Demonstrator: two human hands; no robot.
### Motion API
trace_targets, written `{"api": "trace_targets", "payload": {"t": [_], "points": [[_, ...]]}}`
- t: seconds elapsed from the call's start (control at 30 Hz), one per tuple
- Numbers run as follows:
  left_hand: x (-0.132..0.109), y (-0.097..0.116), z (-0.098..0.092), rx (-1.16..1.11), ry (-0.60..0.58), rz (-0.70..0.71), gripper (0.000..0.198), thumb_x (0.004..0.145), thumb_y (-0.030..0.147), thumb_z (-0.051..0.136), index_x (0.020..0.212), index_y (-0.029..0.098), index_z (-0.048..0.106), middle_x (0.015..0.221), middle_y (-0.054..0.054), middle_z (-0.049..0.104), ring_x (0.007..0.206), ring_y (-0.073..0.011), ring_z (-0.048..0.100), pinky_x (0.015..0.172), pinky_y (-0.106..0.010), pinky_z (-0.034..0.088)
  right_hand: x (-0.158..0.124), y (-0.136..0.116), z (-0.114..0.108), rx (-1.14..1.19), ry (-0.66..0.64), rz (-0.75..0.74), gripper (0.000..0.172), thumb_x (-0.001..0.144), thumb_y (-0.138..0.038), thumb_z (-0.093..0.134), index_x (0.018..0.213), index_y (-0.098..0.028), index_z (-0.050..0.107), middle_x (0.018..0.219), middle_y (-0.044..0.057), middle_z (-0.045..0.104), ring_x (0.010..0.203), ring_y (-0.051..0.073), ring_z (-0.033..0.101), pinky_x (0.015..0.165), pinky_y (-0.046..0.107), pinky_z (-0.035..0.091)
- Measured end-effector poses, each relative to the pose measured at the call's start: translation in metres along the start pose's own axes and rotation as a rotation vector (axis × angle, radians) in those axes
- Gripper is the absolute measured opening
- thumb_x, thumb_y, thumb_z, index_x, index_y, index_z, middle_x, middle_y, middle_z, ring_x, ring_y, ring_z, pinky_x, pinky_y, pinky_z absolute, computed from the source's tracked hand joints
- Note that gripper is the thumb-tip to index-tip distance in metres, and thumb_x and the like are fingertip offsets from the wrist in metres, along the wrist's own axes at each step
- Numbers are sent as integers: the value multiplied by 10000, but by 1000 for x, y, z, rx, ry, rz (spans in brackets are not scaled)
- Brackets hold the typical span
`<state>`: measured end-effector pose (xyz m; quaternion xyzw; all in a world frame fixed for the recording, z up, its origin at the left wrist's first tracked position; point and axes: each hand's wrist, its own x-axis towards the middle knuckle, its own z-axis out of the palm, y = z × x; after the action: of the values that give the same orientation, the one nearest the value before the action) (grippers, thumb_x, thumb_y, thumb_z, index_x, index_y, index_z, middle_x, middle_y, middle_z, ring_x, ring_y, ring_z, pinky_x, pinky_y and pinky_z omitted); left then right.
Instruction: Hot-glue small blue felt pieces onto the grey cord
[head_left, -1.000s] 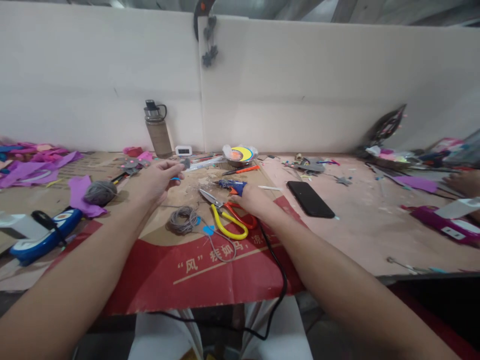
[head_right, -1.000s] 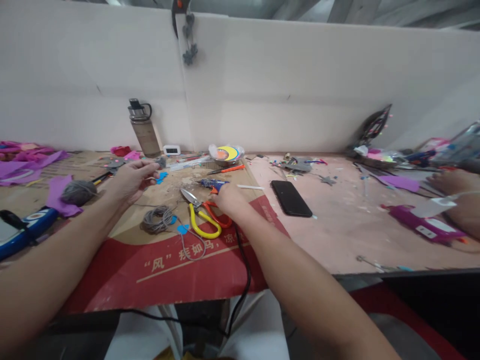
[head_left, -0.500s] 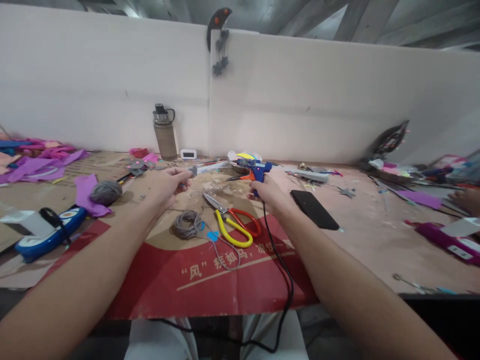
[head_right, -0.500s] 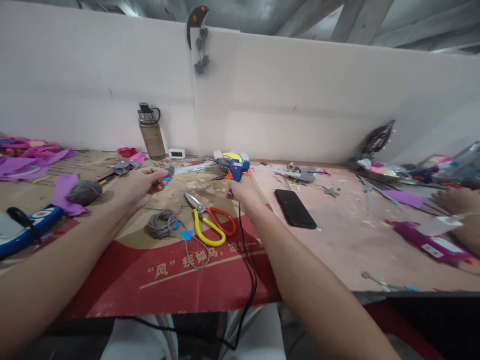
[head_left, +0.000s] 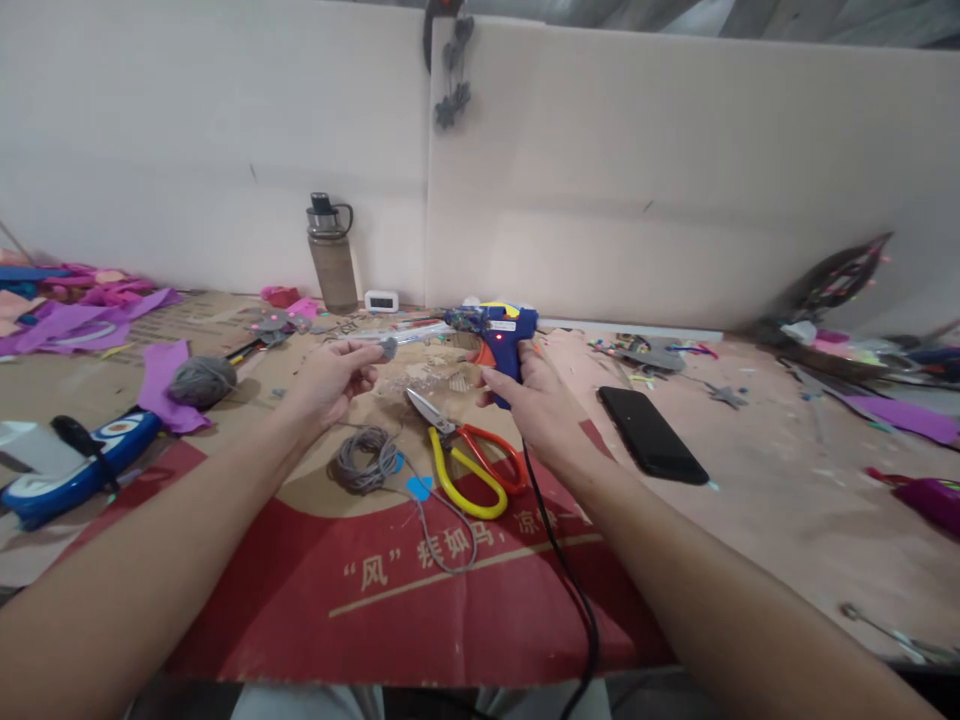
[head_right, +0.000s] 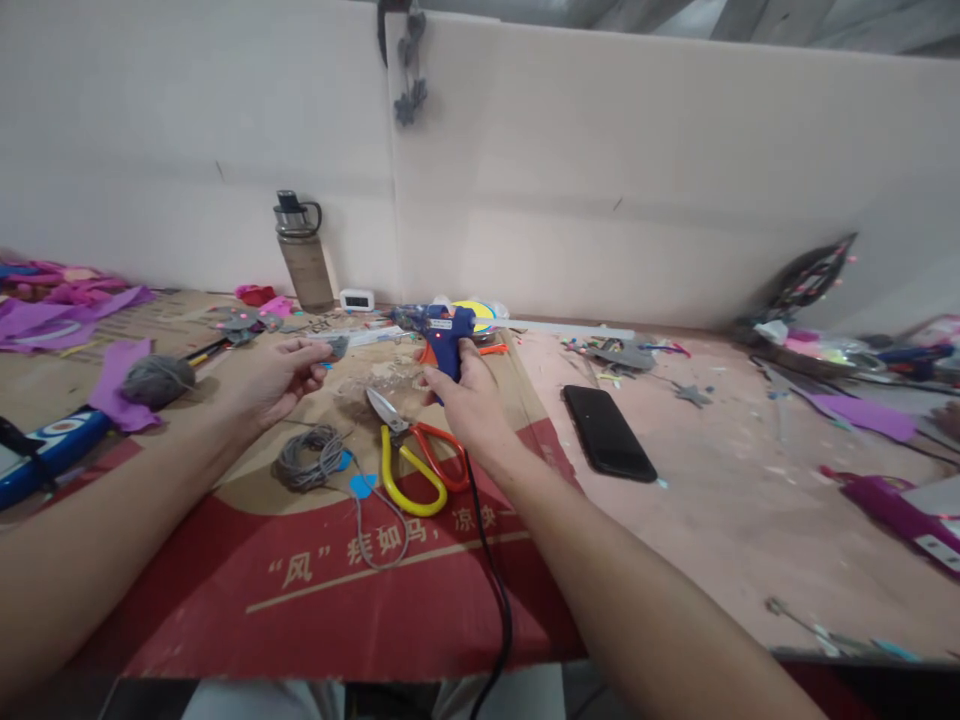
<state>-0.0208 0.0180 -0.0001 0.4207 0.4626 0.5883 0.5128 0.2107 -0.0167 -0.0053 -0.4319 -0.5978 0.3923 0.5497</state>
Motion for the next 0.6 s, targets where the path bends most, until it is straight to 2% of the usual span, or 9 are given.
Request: {"api": "trace_targets", "payload": {"t": [0.13, 0.3, 0.6], "points": [[0, 1, -1, -7, 4, -13, 138, 635, 136, 740, 695, 115, 617, 596, 3, 608, 426, -37, 487, 392, -130, 359, -3, 10, 4, 16, 21, 4, 226, 792, -281, 555, 995, -205, 494, 714, -36, 534, 581, 118, 500, 621, 297, 449], [1, -4, -2, 1, -21, -41, 112, 639, 143, 722, 657, 117, 614, 591, -4, 609, 457, -51, 518, 418, -141, 399, -10, 18, 12, 28, -26, 17, 222, 831, -340, 543, 1006, -209, 506, 723, -27, 525, 597, 131, 490, 600, 298, 445], [-1, -1, -2, -29, 12, -43, 125, 609, 126, 739, 630, 117, 616, 562, 9, 576, 451, -46, 498, 408, -132, 399, -22, 4, 16, -3, -47, -45, 191, 855, -332, 543, 1000, -207, 547, 877, 24, 593, 772, 157, 543, 748, 329, 462]]}}
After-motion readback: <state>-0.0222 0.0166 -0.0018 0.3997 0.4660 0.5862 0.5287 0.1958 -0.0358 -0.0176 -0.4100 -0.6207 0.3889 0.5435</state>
